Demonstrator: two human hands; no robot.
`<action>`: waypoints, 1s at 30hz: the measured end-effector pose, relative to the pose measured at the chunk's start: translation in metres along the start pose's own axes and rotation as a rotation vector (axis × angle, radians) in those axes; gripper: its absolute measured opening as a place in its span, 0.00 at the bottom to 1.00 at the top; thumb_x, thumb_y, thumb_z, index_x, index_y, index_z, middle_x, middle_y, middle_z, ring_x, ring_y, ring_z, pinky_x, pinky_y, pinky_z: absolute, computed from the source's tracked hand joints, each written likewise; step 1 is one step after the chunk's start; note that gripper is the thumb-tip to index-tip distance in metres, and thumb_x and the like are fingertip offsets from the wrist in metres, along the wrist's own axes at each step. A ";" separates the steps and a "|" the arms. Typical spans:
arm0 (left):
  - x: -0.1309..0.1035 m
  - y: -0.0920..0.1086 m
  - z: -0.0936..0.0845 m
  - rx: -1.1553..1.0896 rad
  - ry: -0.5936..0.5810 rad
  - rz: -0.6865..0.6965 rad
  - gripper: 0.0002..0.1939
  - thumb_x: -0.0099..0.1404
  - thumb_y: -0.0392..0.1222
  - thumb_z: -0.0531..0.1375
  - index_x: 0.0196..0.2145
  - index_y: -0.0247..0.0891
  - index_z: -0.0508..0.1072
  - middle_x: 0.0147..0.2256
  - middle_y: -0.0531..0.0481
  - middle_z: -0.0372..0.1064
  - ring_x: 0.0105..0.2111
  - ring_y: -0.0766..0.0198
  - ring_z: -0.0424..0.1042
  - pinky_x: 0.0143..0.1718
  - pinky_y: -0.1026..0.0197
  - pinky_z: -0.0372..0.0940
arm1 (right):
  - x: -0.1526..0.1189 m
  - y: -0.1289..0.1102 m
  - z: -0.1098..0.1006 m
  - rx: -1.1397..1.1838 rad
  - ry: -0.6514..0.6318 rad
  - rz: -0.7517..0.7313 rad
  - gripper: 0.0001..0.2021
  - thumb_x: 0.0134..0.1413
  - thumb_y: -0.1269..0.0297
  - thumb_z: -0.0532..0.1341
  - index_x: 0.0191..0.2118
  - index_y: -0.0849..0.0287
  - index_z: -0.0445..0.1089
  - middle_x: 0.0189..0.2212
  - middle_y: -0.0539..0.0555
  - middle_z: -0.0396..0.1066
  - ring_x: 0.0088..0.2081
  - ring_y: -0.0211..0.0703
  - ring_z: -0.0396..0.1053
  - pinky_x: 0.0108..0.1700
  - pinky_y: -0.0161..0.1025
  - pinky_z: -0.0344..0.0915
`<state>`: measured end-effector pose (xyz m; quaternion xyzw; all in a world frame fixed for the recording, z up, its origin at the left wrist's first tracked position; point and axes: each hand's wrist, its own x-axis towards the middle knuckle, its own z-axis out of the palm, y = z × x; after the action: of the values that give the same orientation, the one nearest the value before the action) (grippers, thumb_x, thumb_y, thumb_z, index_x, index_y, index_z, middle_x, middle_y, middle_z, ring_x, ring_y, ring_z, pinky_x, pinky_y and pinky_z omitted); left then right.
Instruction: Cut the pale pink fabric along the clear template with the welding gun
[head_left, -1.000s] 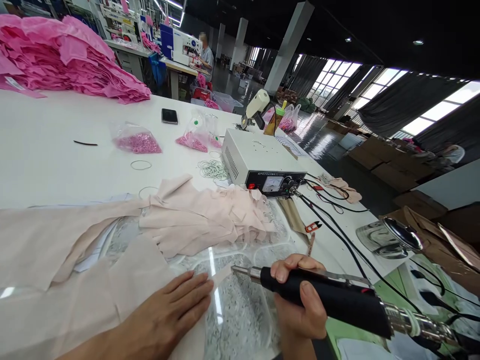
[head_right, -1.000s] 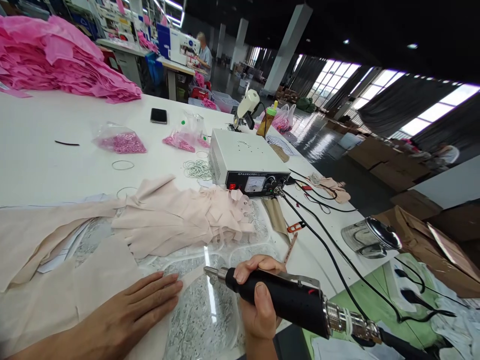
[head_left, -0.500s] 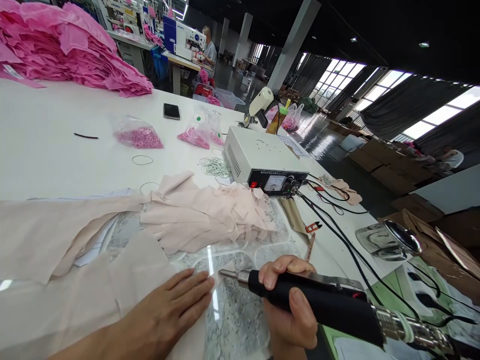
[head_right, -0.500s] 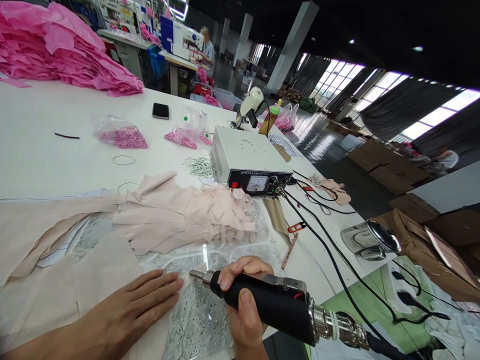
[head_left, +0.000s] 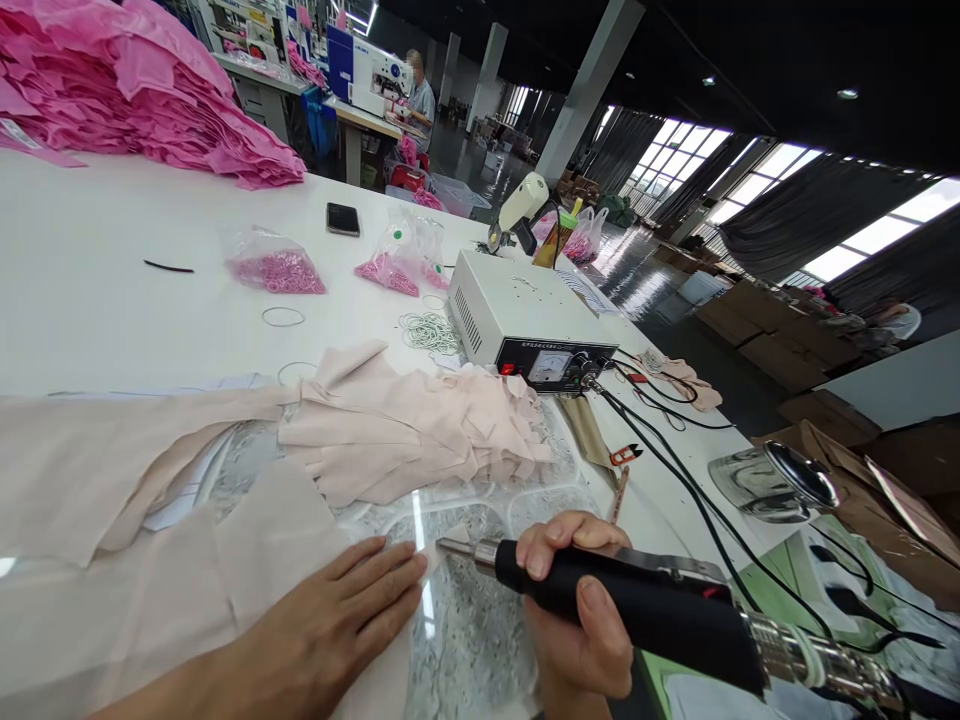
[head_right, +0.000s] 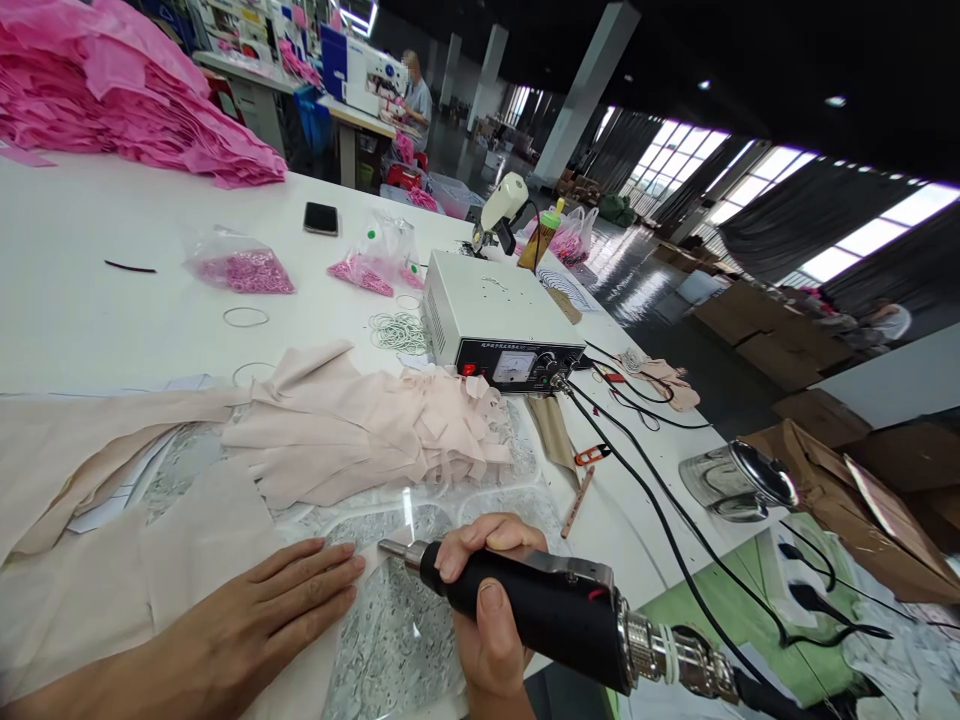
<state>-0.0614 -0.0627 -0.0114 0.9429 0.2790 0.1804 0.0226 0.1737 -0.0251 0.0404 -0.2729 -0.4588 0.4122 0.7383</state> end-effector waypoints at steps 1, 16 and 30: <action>0.001 0.000 -0.001 0.008 0.002 -0.001 0.38 0.61 0.21 0.51 0.68 0.35 0.56 0.66 0.45 0.59 0.68 0.56 0.54 0.68 0.49 0.52 | 0.000 0.000 0.000 0.003 -0.002 -0.001 0.06 0.56 0.63 0.61 0.39 0.55 0.71 0.31 0.50 0.65 0.24 0.36 0.68 0.28 0.39 0.70; 0.004 -0.002 -0.007 0.024 -0.004 0.026 0.39 0.60 0.21 0.52 0.68 0.37 0.56 0.66 0.48 0.57 0.66 0.58 0.58 0.67 0.54 0.55 | 0.005 -0.006 -0.004 -0.014 0.001 0.033 0.06 0.55 0.62 0.61 0.38 0.55 0.70 0.31 0.49 0.65 0.23 0.36 0.67 0.27 0.40 0.70; 0.008 0.001 -0.015 0.072 0.002 0.007 0.39 0.58 0.19 0.50 0.67 0.36 0.60 0.66 0.49 0.59 0.66 0.59 0.58 0.67 0.54 0.53 | 0.003 -0.009 -0.008 -0.015 -0.030 0.040 0.07 0.55 0.61 0.60 0.39 0.56 0.70 0.31 0.49 0.65 0.24 0.36 0.68 0.27 0.39 0.70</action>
<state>-0.0600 -0.0603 0.0050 0.9440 0.2820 0.1710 -0.0123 0.1846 -0.0275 0.0449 -0.2815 -0.4672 0.4276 0.7209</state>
